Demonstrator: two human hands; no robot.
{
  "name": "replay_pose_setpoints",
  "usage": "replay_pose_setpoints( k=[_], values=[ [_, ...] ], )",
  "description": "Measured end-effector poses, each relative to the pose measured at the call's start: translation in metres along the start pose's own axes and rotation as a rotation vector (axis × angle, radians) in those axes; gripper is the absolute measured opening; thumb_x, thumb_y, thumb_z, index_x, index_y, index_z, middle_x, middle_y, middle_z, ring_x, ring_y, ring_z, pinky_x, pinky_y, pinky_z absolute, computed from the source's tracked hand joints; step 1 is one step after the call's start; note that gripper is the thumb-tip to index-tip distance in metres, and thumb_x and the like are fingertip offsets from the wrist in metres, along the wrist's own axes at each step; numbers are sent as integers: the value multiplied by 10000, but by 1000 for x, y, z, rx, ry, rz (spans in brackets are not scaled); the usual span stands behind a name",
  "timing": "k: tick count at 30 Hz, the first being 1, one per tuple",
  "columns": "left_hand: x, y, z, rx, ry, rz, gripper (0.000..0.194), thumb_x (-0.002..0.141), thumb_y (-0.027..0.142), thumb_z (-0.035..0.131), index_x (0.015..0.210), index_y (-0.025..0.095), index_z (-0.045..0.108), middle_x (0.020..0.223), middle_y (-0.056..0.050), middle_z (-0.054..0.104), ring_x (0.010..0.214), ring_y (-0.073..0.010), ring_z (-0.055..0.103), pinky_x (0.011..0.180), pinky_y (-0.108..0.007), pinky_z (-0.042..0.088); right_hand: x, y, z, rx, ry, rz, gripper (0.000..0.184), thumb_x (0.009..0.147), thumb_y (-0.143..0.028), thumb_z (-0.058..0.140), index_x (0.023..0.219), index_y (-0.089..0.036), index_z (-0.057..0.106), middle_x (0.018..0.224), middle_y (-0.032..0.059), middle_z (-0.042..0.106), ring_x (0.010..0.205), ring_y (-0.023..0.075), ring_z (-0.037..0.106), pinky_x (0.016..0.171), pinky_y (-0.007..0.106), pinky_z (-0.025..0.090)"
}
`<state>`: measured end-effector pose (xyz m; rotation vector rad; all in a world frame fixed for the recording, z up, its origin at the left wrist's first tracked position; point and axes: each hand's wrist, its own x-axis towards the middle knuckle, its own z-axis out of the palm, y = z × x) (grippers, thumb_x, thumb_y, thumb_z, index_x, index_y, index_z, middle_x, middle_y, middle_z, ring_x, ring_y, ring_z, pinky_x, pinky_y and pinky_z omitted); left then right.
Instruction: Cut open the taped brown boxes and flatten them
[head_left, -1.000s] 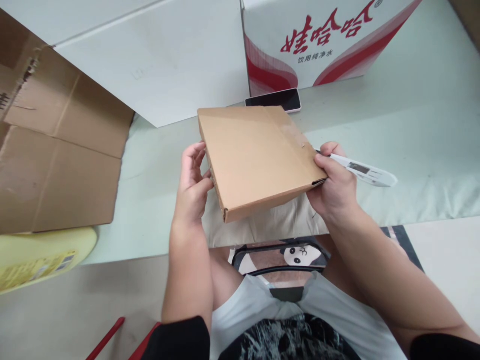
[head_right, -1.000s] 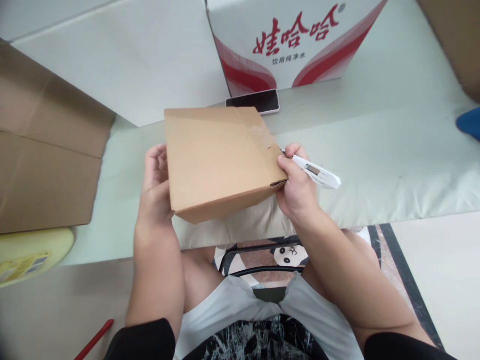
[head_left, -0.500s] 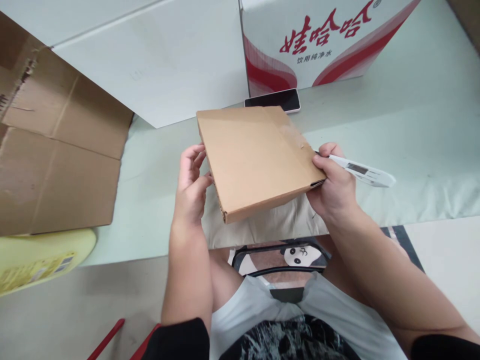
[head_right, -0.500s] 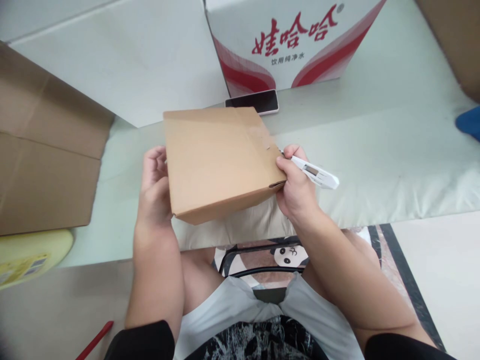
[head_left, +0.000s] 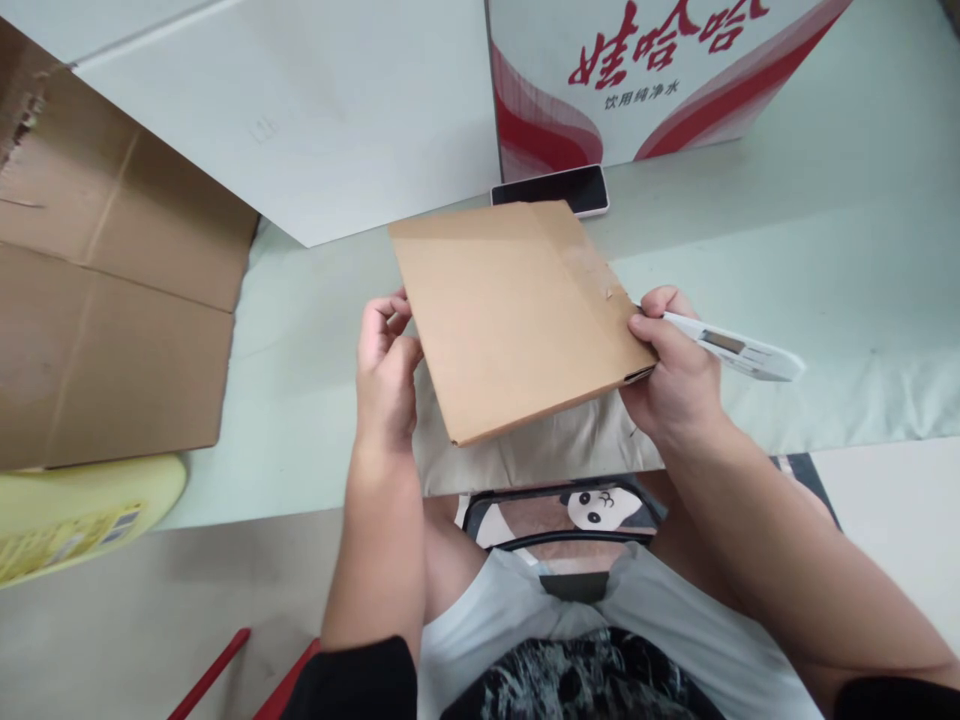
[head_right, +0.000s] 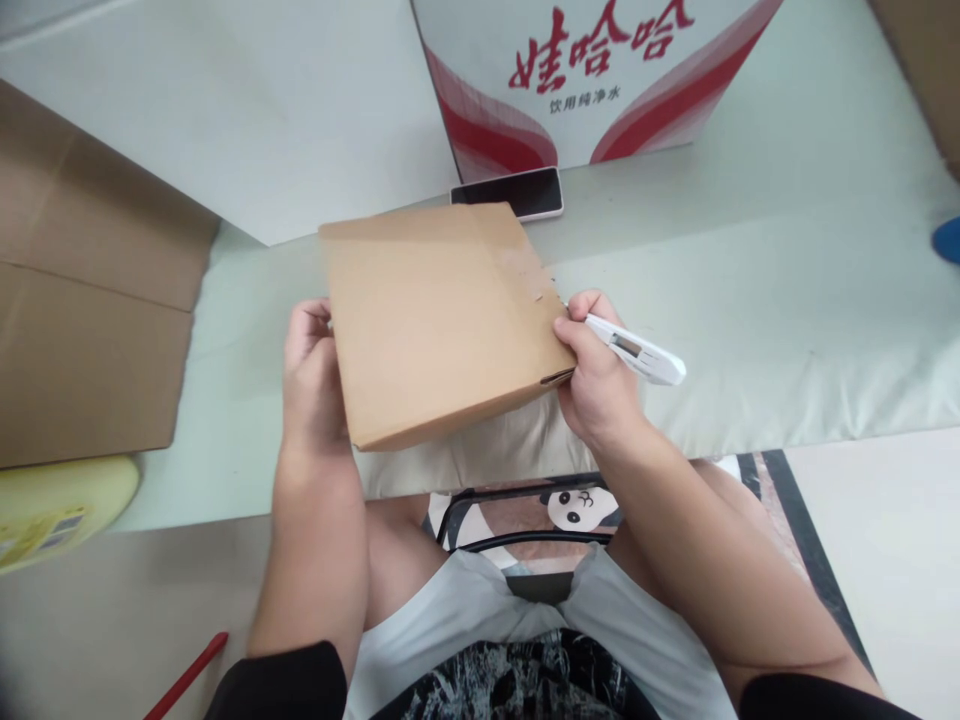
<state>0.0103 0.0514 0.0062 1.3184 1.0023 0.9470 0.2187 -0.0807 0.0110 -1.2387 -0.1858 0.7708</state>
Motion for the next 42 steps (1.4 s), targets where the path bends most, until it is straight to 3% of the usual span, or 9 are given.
replay_pose_setpoints(
  k=[4,8,11,16,22,28,32,37,42],
  values=[
    [0,4,2,-57,17,-30,433,769,557,845,969,279,579,1479,-40,649,1346,-362,631,938,-453,600,0,-1,3,2,-8,-15,307,610,-246,694,740,-252,416,719,-26,361,625,131,364,536,274,259],
    [-1,4,4,-78,-96,49,663,708,770,819,1161,320,642,1533,-57,616,1525,-373,497,1162,-503,520,3,1,2,4,17,-17,318,588,-257,698,715,-246,407,739,-23,368,643,125,366,544,276,268],
    [-3,3,6,-69,-174,80,736,717,811,799,1262,338,655,1564,-60,598,1594,-390,409,1262,-530,431,4,2,0,-3,27,-13,327,580,-267,706,714,-250,408,724,-26,372,636,127,364,532,278,265],
    [-4,5,3,-104,-158,59,692,791,786,758,1305,337,643,1585,-64,575,1574,-382,442,1230,-518,471,-1,-4,2,-23,16,-7,304,563,-258,683,702,-248,413,697,-36,366,596,114,342,505,280,227],
    [2,2,-14,-62,-124,12,672,866,714,725,1455,434,561,1713,6,431,1604,-381,399,1145,-493,553,-5,-7,3,-17,-55,29,300,585,-261,661,733,-261,401,647,-51,307,529,107,304,451,286,182],
    [3,0,-16,-87,-68,-86,670,876,775,666,1447,430,600,1652,-15,525,1525,-379,507,1109,-504,584,-4,-9,1,-7,-31,63,307,545,-262,659,712,-261,401,603,-60,303,489,97,288,423,279,130],
    [-1,11,-12,-148,-116,-215,798,813,806,686,1477,372,605,1618,-57,565,1406,-422,608,1051,-554,605,-7,-10,3,17,-12,6,299,529,-239,654,693,-250,405,620,-59,340,522,92,300,451,265,179],
    [-6,21,-6,-113,-145,-219,1017,773,765,759,1641,370,407,1629,-74,546,1438,-443,572,1084,-586,572,-5,-4,3,20,89,-139,279,549,-230,648,680,-248,402,624,-48,302,538,104,315,467,265,215],
    [-6,17,-6,-103,-162,-249,953,791,783,737,1609,380,461,1619,-61,564,1439,-438,574,1105,-604,551,1,2,2,49,108,-235,270,574,-211,636,658,-242,382,655,-32,296,562,117,332,474,257,258]
  ],
)
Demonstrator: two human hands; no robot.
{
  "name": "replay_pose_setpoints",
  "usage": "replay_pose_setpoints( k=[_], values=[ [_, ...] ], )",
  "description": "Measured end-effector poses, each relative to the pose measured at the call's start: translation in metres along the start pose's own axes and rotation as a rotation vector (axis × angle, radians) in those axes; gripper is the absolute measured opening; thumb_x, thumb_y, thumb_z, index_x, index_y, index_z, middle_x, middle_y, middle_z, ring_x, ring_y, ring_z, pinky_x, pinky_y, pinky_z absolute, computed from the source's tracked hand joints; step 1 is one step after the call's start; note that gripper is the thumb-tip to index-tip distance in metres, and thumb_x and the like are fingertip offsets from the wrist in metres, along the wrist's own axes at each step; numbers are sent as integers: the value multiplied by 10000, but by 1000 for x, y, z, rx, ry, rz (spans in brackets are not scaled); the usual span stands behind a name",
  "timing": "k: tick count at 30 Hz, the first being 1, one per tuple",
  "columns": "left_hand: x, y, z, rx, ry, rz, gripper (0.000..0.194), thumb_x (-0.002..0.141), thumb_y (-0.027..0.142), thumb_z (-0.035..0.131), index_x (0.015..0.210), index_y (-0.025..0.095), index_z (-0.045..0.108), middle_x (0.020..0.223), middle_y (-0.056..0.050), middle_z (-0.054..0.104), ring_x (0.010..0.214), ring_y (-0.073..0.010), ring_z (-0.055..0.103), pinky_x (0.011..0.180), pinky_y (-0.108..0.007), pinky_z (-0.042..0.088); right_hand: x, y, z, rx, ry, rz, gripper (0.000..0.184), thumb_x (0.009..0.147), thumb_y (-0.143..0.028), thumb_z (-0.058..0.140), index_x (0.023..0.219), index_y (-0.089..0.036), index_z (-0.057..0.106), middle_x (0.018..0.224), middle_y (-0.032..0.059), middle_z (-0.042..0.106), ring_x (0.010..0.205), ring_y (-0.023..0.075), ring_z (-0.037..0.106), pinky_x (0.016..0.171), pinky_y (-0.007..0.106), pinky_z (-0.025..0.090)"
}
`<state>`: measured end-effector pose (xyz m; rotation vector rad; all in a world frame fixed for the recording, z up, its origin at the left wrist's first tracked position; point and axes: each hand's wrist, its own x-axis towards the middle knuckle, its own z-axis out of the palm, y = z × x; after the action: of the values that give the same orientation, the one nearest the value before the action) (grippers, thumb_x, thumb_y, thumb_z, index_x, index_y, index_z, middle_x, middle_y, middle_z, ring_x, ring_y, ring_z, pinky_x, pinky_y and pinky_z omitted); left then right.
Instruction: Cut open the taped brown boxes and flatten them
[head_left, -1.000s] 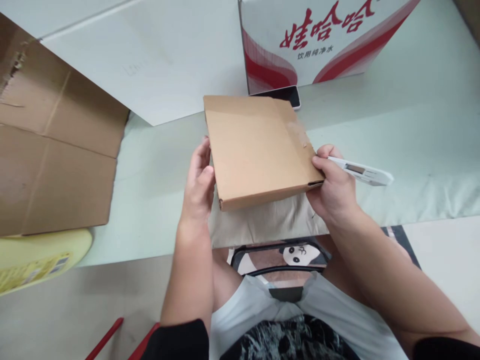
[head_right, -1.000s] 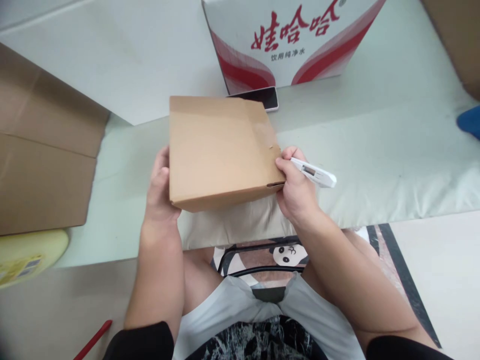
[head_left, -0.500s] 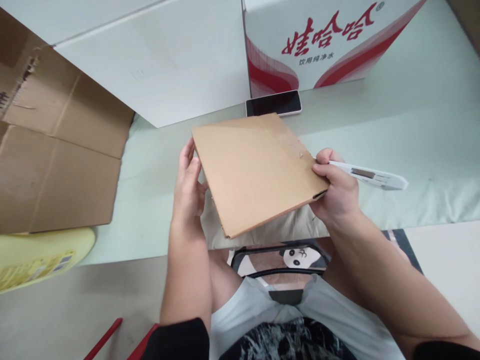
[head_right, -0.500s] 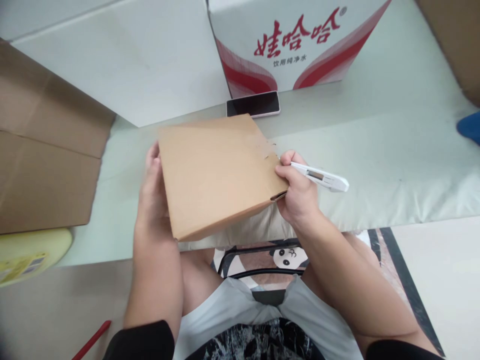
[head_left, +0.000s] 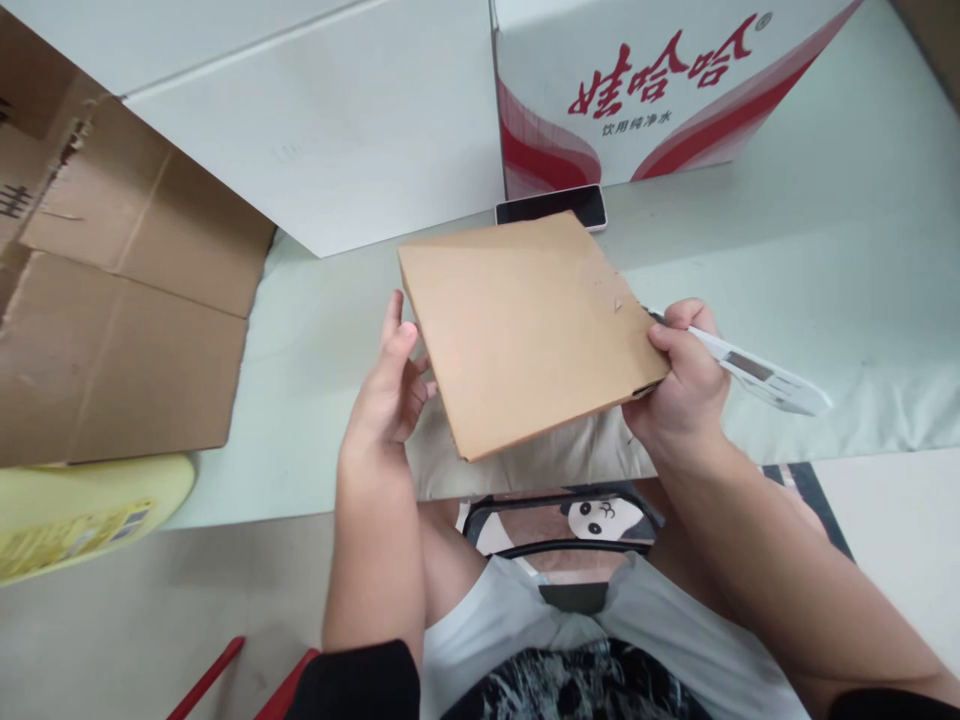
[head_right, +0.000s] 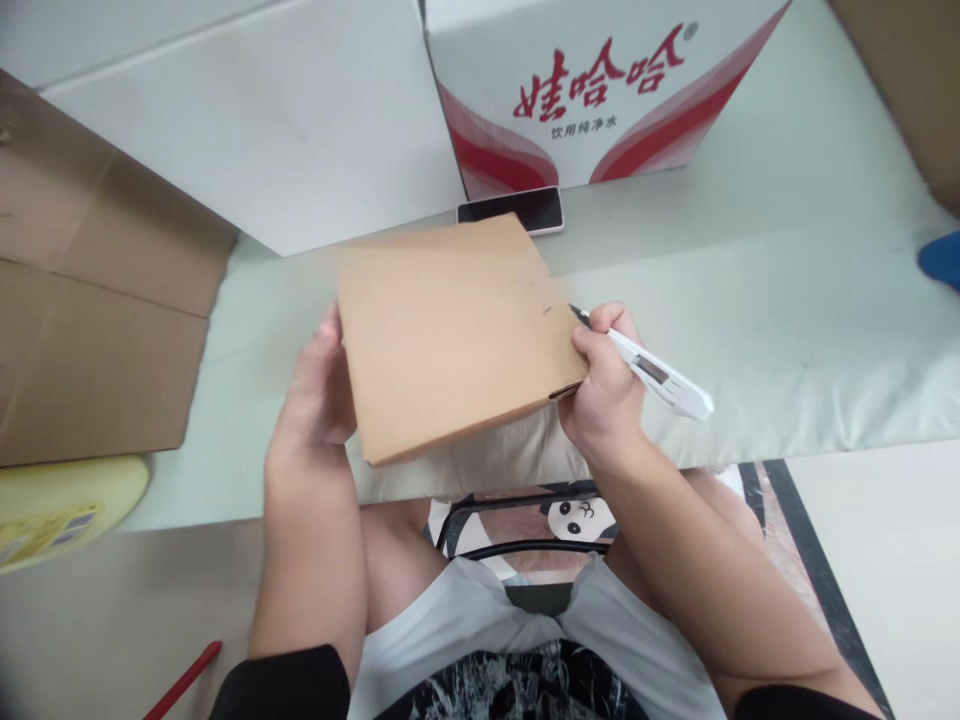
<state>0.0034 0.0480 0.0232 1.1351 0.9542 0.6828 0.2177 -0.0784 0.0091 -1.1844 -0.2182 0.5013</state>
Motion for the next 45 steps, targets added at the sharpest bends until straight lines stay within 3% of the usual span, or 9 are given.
replay_pose_setpoints(
  k=[6,11,17,26,31,35,37,40,45],
  values=[
    [-2,-2,2,-23,-56,-79,986,789,789,745,1605,314,462,1566,-109,618,1445,-430,584,1094,-549,575,-1,-2,1,-7,-31,51,259,544,-221,654,659,-254,423,627,-42,307,541,112,305,459,258,233],
    [-2,-2,7,-68,-10,-35,882,787,707,768,1526,284,537,1501,-116,668,1480,-416,560,1086,-509,583,-2,0,-1,-17,-165,76,275,568,-222,669,701,-259,430,631,-45,330,551,121,320,491,263,260],
    [3,-3,7,-95,22,26,827,786,607,773,1516,306,528,1531,-97,642,1488,-390,553,1083,-485,580,-1,4,-9,-90,-201,114,234,646,-244,701,752,-251,493,699,-35,391,614,127,340,536,285,233],
    [4,-4,3,-110,46,34,821,773,605,796,1483,295,524,1473,-108,668,1445,-389,589,1084,-480,567,1,1,-9,-127,-231,124,232,686,-240,681,790,-253,473,697,-42,406,586,116,346,506,277,214],
    [1,3,4,-169,61,17,673,732,540,822,1314,281,606,1317,-73,734,1350,-371,653,991,-452,619,15,-4,-11,-105,-172,147,284,628,-213,660,823,-285,466,504,-123,295,435,90,241,432,250,203],
    [1,10,6,-178,89,-4,496,720,523,796,1105,247,649,1111,-73,764,1217,-390,711,892,-470,654,32,0,-20,-186,-146,123,327,626,-178,668,867,-283,475,511,-139,374,436,79,327,423,216,297],
    [2,11,7,-169,101,11,494,730,557,769,1096,245,656,1146,-77,765,1233,-401,701,903,-480,654,38,4,-21,-169,-161,163,356,629,-210,719,858,-277,455,529,-141,375,446,67,317,406,194,259],
    [1,10,8,-156,69,14,618,742,599,757,1249,263,647,1329,-75,737,1322,-428,651,967,-514,639,40,7,-18,-102,-192,215,399,682,-362,799,860,-273,453,522,-145,318,436,61,265,387,180,198],
    [-20,15,11,-48,-21,10,759,814,573,766,1498,334,541,1594,-53,588,1465,-440,548,1130,-586,554,40,2,-16,-49,-176,115,380,778,-552,762,940,-268,567,561,-102,426,419,83,362,369,205,238]
  ],
)
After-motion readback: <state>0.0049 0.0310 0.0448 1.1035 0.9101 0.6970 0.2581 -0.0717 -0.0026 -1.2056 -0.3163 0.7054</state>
